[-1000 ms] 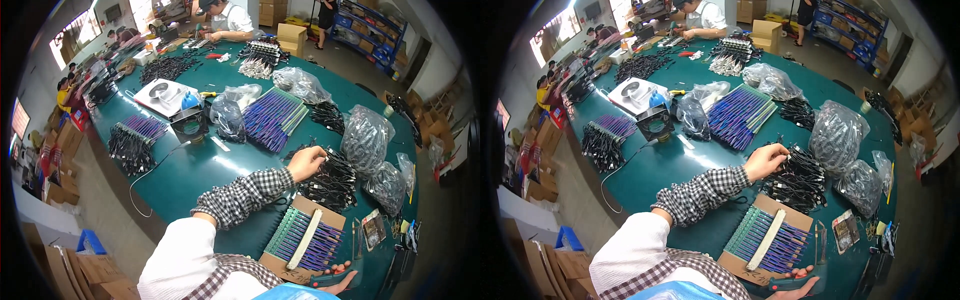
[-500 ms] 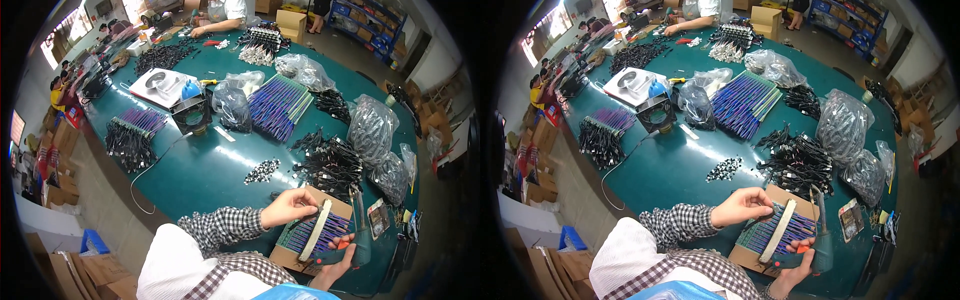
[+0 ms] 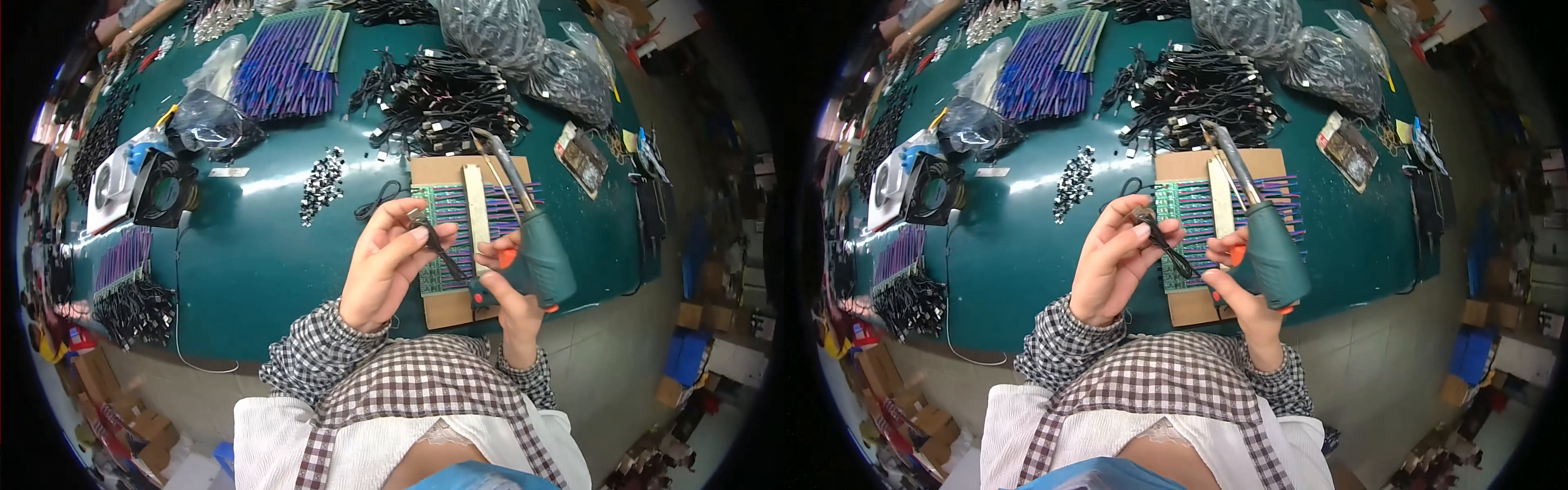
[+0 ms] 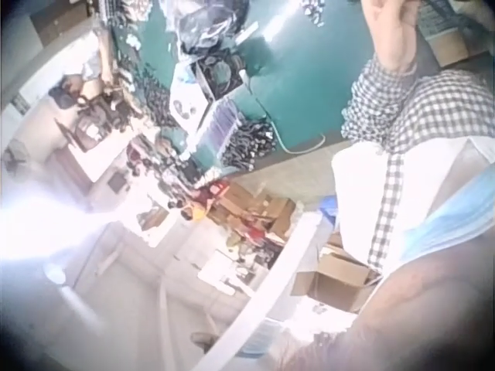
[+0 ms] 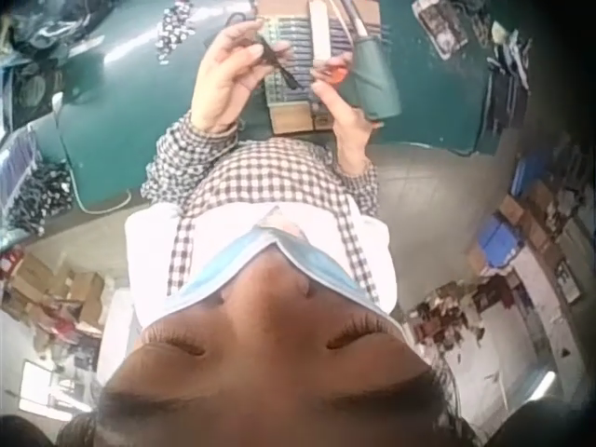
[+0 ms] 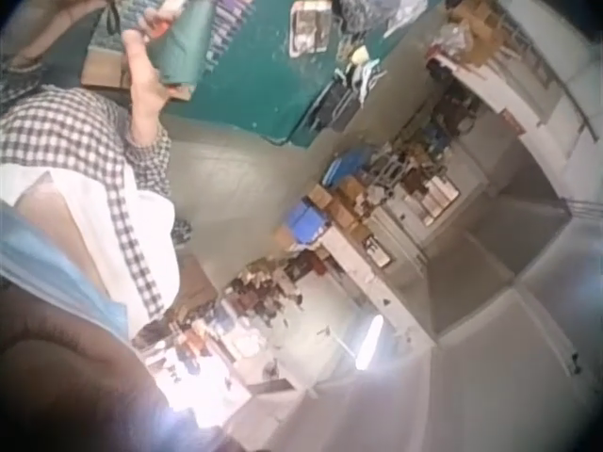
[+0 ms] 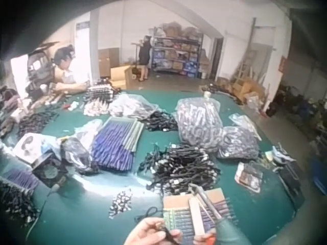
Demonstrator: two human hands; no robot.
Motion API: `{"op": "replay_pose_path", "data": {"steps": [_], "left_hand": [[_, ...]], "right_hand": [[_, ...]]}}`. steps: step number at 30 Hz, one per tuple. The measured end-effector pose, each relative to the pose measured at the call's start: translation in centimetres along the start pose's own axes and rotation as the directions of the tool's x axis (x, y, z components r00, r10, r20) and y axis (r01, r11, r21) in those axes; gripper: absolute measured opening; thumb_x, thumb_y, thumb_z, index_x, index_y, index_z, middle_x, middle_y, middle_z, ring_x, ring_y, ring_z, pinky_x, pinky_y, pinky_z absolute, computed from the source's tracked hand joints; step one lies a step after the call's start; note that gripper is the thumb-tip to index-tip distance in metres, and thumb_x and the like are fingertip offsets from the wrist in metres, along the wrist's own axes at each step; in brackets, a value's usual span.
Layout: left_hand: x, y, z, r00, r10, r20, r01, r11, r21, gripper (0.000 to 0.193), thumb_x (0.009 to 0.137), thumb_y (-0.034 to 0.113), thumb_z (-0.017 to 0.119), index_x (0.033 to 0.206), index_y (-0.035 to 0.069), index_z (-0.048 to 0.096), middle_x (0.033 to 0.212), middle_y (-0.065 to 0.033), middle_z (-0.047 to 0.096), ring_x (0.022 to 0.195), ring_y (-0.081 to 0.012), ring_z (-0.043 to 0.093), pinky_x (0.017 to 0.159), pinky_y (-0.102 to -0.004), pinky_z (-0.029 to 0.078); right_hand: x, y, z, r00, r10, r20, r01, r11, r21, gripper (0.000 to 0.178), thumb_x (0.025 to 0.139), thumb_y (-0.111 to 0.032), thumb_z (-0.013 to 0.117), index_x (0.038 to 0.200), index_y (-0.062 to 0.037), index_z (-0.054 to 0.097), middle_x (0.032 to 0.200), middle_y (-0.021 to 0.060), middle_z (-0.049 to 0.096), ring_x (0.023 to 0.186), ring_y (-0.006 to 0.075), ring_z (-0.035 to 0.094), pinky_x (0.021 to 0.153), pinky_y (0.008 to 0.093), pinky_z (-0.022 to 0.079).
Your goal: The person solders wire connections from a wiring harness onto an LED circuit board using a manual soldering iron and solder wire.
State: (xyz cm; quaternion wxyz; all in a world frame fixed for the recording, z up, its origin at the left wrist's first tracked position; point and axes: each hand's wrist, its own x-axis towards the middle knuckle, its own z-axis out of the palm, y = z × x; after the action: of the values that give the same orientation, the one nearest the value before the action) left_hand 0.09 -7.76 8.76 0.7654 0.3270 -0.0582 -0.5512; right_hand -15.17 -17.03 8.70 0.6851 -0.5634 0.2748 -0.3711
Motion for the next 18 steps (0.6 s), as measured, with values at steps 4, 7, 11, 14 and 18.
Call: {"op": "replay_pose_path", "data": {"steps": [4, 7, 11, 14, 18], "left_hand": [[0.0, -0.8, -0.3, 0.997, -0.029, -0.071, 0.021, 0.994, -0.106, 0.03, 0.088, 0.004, 0.048, 0.117, 0.004, 0.042, 0.103, -0.0171, 0.058, 0.105, -0.0283, 0.056, 0.097, -0.0427, 0.041], [-0.1, -1.6, -0.8, 0.997, 0.004, -0.077, -0.018, 0.983, -0.182, 0.028, 0.087, 0.003, 0.049, 0.114, 0.004, 0.044, 0.1, -0.0131, 0.057, 0.106, -0.0272, 0.054, 0.101, -0.0448, 0.038], [-0.3, -1.6, -1.2, 0.994, 0.014, -0.105, -0.041, 0.967, -0.253, 0.024, 0.086, 0.0, 0.049, 0.109, 0.004, 0.043, 0.102, -0.0104, 0.052, 0.108, -0.0299, 0.053, 0.099, -0.0441, 0.04], [-0.9, -1.2, -1.6, 0.997, -0.025, -0.075, 0.018, 0.996, -0.089, 0.02, 0.084, 0.002, 0.05, 0.103, 0.004, 0.043, 0.103, -0.0106, 0.051, 0.106, -0.0283, 0.054, 0.094, -0.0429, 0.045], [-1.7, -0.7, -3.2, 1.0, 0.017, -0.018, -0.01, 0.947, 0.321, 0.023, 0.079, 0.003, 0.061, 0.1, 0.003, 0.051, 0.097, -0.0106, 0.056, 0.093, -0.0246, 0.059, 0.079, -0.0376, 0.051]], "right_hand": [[-0.4, 0.5, 0.2, 0.998, 0.038, 0.054, -0.032, 0.994, -0.109, 0.05, 0.068, 0.006, 0.072, 0.111, 0.002, 0.047, 0.104, 0.0126, 0.057, 0.096, 0.0208, 0.06, 0.084, 0.0326, 0.051], [-0.6, 0.3, 0.3, 0.996, 0.06, 0.063, -0.05, 0.988, -0.149, 0.046, 0.071, 0.007, 0.069, 0.111, 0.0007, 0.048, 0.103, 0.0107, 0.057, 0.095, 0.0185, 0.06, 0.082, 0.0301, 0.051], [-0.6, 0.9, -0.3, 0.995, 0.091, 0.034, -0.085, 0.984, -0.155, 0.04, 0.074, 0.009, 0.065, 0.11, -0.0002, 0.049, 0.097, 0.0066, 0.056, 0.09, 0.0154, 0.061, 0.077, 0.028, 0.052], [-0.1, 1.1, -0.8, 0.997, 0.056, 0.061, -0.045, 0.985, -0.168, 0.039, 0.074, 0.01, 0.064, 0.109, 0.0, 0.049, 0.096, 0.0066, 0.057, 0.087, 0.0155, 0.062, 0.076, 0.0274, 0.051], [0.5, 0.6, -0.9, 0.992, 0.079, 0.099, -0.066, 0.989, -0.135, 0.036, 0.075, 0.009, 0.063, 0.108, 0.0007, 0.05, 0.093, 0.0065, 0.058, 0.084, 0.0152, 0.062, 0.075, 0.0273, 0.052]]}}
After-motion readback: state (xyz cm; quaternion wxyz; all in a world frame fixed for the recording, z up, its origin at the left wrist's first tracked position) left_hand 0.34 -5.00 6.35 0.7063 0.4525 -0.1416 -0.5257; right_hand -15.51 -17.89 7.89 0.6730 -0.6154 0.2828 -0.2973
